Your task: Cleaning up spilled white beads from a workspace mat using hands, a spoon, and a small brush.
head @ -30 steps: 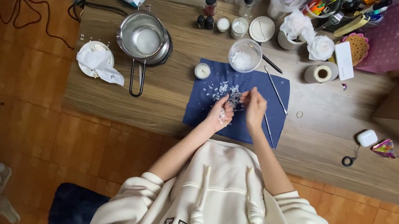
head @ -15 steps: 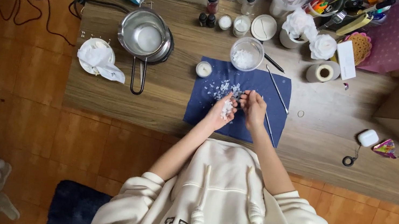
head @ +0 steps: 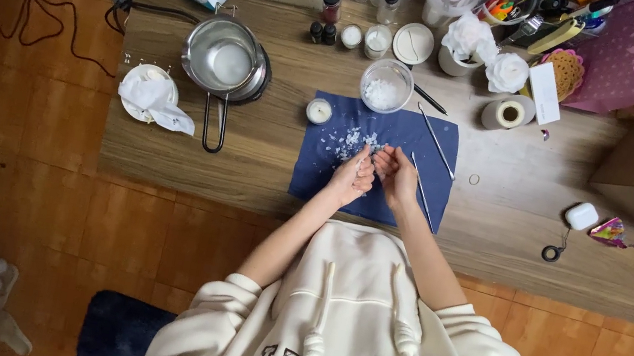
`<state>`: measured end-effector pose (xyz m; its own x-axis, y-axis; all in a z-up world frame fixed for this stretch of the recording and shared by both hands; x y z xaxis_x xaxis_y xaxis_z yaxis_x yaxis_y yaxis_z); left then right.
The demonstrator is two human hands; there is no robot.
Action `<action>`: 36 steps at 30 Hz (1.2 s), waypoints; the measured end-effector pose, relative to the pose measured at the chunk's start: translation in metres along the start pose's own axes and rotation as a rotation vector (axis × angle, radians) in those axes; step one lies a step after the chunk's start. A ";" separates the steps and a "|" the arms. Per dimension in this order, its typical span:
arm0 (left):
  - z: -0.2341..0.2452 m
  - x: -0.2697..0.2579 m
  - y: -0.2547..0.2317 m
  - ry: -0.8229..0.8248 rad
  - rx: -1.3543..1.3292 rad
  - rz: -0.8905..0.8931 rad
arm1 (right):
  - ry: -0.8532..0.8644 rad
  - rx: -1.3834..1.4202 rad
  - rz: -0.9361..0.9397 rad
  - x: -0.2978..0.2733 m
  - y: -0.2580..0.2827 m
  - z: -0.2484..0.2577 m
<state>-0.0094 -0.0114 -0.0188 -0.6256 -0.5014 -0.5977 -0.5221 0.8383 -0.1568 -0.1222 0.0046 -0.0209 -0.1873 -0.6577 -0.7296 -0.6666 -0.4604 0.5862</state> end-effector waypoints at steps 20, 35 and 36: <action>-0.016 -0.015 -0.019 -0.082 -0.008 -0.128 | 0.237 0.326 -0.229 -0.005 0.013 0.010; -0.015 -0.015 -0.017 -0.289 0.115 -0.170 | 0.238 -0.669 0.348 -0.035 0.029 -0.029; -0.024 -0.020 -0.021 -0.364 0.183 -0.236 | 0.236 -0.766 0.400 -0.039 0.032 -0.033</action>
<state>0.0006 -0.0236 0.0151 -0.2411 -0.6030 -0.7605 -0.4948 0.7505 -0.4382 -0.1120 -0.0040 0.0382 -0.0924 -0.9210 -0.3786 0.0965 -0.3867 0.9171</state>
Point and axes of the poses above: each hand's wrist, its own x-axis towards the middle knuckle, its own z-axis out of the back of the hand, y = z × x, the point moved 2 cm from there along x, towards the middle knuckle, and after that the axes turned 4 degrees about -x, right-handed, at the moved point
